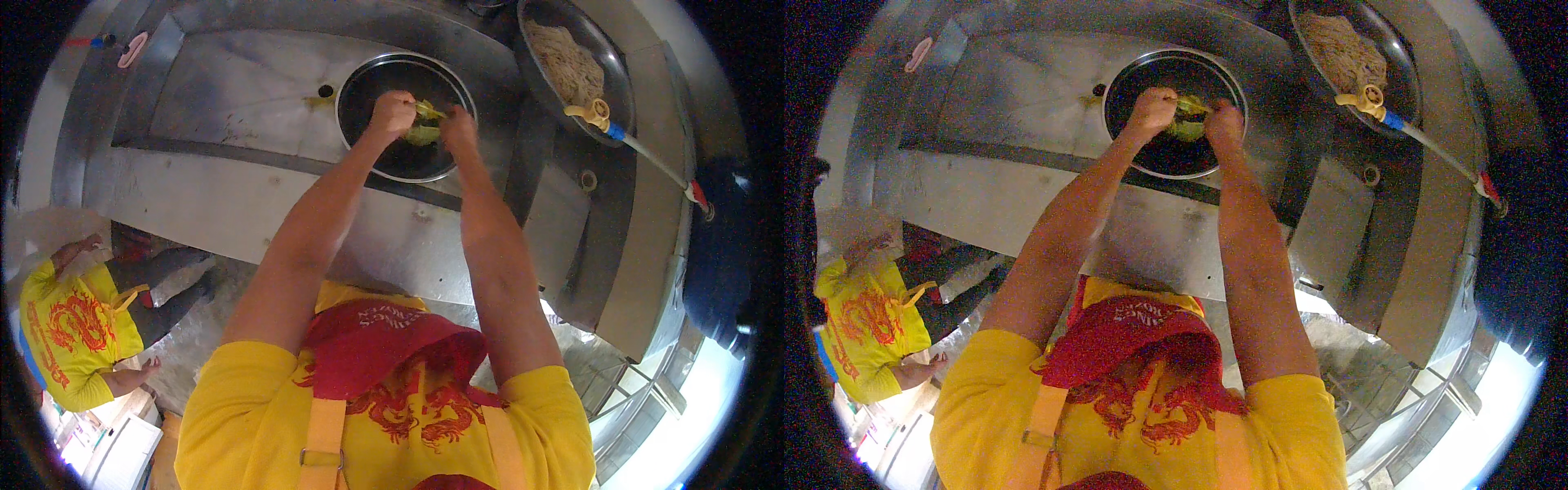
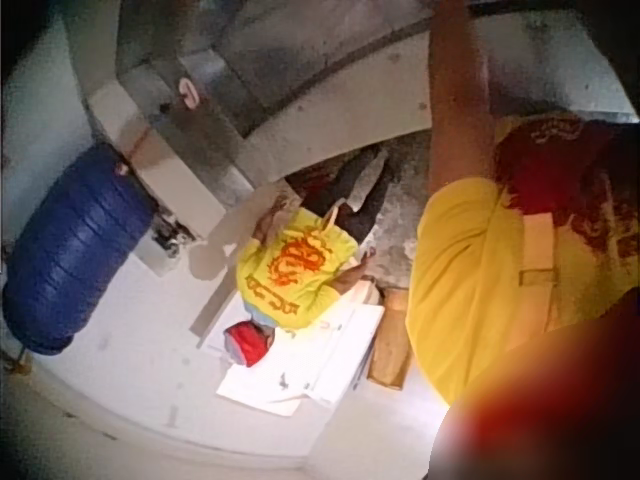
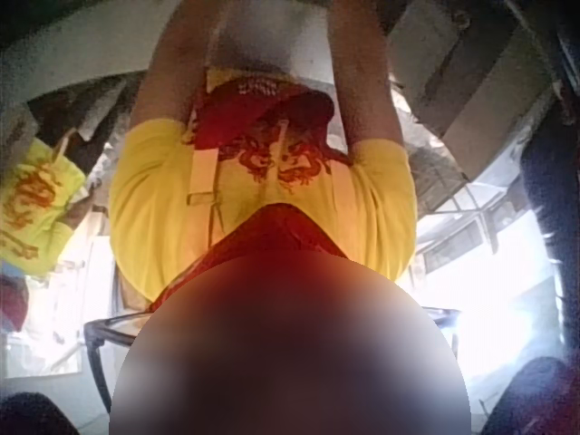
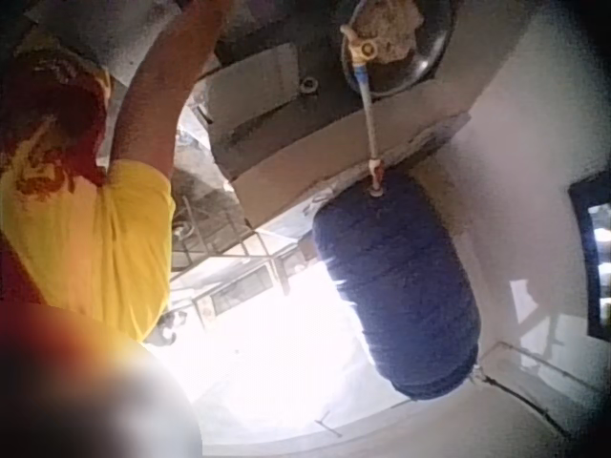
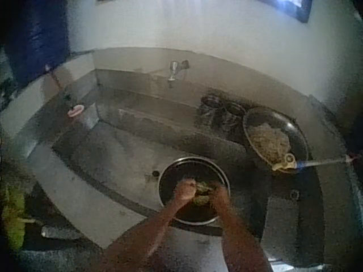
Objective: The person washes dark leafy vegetables in a metal bowl under running water, then peels a green vegetable and adds the pieces to the bowl. The person is wearing a yellow shirt and red apron.
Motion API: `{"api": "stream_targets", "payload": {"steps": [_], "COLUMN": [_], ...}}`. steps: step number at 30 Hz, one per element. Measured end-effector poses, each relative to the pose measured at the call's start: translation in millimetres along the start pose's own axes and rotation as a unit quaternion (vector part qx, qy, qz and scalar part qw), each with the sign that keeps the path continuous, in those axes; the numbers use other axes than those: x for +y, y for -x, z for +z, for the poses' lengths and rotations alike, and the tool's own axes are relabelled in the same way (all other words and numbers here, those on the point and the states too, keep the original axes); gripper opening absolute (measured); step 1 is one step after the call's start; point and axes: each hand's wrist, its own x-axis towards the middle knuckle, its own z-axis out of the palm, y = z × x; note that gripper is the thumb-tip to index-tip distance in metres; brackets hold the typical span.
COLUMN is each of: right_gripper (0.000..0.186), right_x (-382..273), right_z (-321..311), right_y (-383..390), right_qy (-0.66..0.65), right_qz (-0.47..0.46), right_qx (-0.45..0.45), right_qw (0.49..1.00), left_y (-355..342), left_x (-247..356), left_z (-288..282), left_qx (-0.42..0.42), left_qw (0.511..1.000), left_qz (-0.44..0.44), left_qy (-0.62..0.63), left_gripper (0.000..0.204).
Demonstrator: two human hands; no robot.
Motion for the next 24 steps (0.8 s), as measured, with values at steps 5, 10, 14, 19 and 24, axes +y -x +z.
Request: {"api": "stream_targets", "payload": {"steps": [5,10,14,19,24], "right_gripper": [0.039,0.038,0.034,0.033,0.034], "right_x": [19.4,-9.0,-39.7,-47.0,-65.2], "right_z": [36.3,26.6,31.9,62.1,65.1], "right_y": [-13.1,-27.1,-39.6,-56.5,-47.0], "right_qy": [-0.381,-0.608,-0.638,-0.54,-0.562], "right_qz": [0.221,0.227,0.17,0.101,0.044], "right_qx": [-0.172,-0.182,-0.084,0.02,0.006], "right_qw": [0.881,0.739,0.746,0.835,0.826], "left_y": [-0.3,-10.5,-25.5,-51.3,-71.3], "left_x": [17.5,-15.0,1.6,-37.6,-39.7], "left_z": [-24.1,-40.4,-73.5,-53.6,-61.5], "left_qx": [-0.125,-0.253,-0.264,-0.105,-0.045], "left_qw": [0.936,0.889,0.915,0.989,0.992], "left_qz": [-0.208,-0.217,-0.235,-0.002,-0.029], "left_qy": [0.255,0.313,0.194,-0.106,-0.113], "left_gripper": [0.009,0.007,0.021,0.038,0.033]}}
